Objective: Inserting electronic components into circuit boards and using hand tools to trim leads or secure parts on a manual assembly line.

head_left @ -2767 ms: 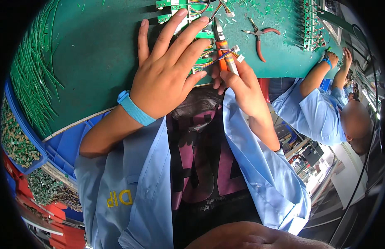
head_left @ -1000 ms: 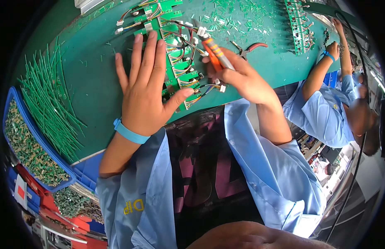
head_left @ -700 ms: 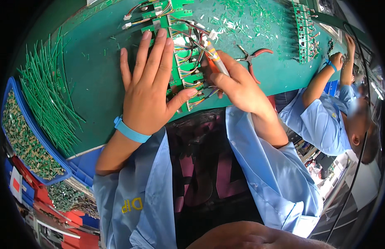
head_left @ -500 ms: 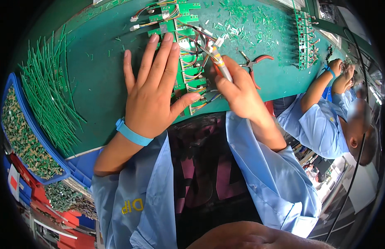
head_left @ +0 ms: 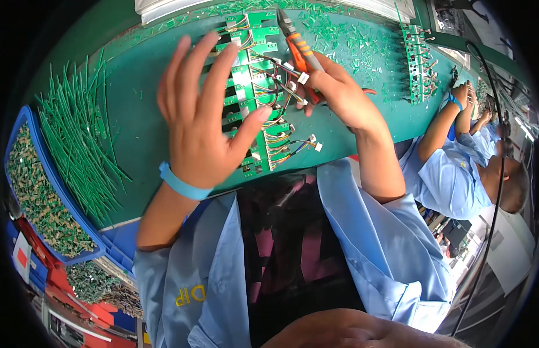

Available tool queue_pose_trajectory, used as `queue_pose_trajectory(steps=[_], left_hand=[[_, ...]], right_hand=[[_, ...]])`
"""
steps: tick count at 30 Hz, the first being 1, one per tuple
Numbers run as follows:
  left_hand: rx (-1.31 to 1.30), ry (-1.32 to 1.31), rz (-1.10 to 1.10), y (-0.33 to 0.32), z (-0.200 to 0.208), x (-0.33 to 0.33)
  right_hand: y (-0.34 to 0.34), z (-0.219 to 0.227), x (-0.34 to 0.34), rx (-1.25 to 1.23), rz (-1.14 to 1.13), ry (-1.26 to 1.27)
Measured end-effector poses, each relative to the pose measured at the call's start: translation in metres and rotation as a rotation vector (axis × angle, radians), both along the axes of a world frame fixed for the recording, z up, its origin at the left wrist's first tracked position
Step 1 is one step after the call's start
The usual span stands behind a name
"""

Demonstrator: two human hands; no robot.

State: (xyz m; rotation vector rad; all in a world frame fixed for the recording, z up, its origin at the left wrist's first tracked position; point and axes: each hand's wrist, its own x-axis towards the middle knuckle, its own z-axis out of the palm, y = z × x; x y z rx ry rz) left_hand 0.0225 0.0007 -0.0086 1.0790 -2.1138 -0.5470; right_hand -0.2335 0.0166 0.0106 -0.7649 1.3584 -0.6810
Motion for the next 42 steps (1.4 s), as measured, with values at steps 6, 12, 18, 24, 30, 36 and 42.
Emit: queue_pose_trajectory(steps=[6, 12, 18, 24, 30, 36, 42], left_hand=[[0.084, -0.055, -0.063, -0.014, -0.006, 0.009], [0.455, 0.567, -0.220, 0.045, 0.015, 0.053], [1.738, 0.928, -0.251, 0.125, 0.016, 0.058], [1.754, 1.442, 0.116, 0.117, -0.004, 0.014], [1.429, 1.415, 0.184, 0.101, -0.010, 0.009], [1.351, 1.222, 0.122, 0.080, 0.012, -0.008], [1.273, 0.869, -0.048, 0.056, 0.050, -0.071]], right_hand=[[0.007, 0.012, 0.004, -0.157, 0.130, 0.590], [0.049, 0.012, -0.025, -0.347, 0.261, 1.290], [-0.019, 0.034, -0.017, -0.913, 0.247, 0.822], [-0.103, -0.019, 0.028, -0.963, 0.737, 0.639], [-0.080, -0.007, 0.024, -0.437, 0.848, 0.422], [-0.049, -0.005, -0.007, -0.372, 0.621, 0.013], [-0.003, 0.015, -0.096, -0.358, 0.271, -0.258]])
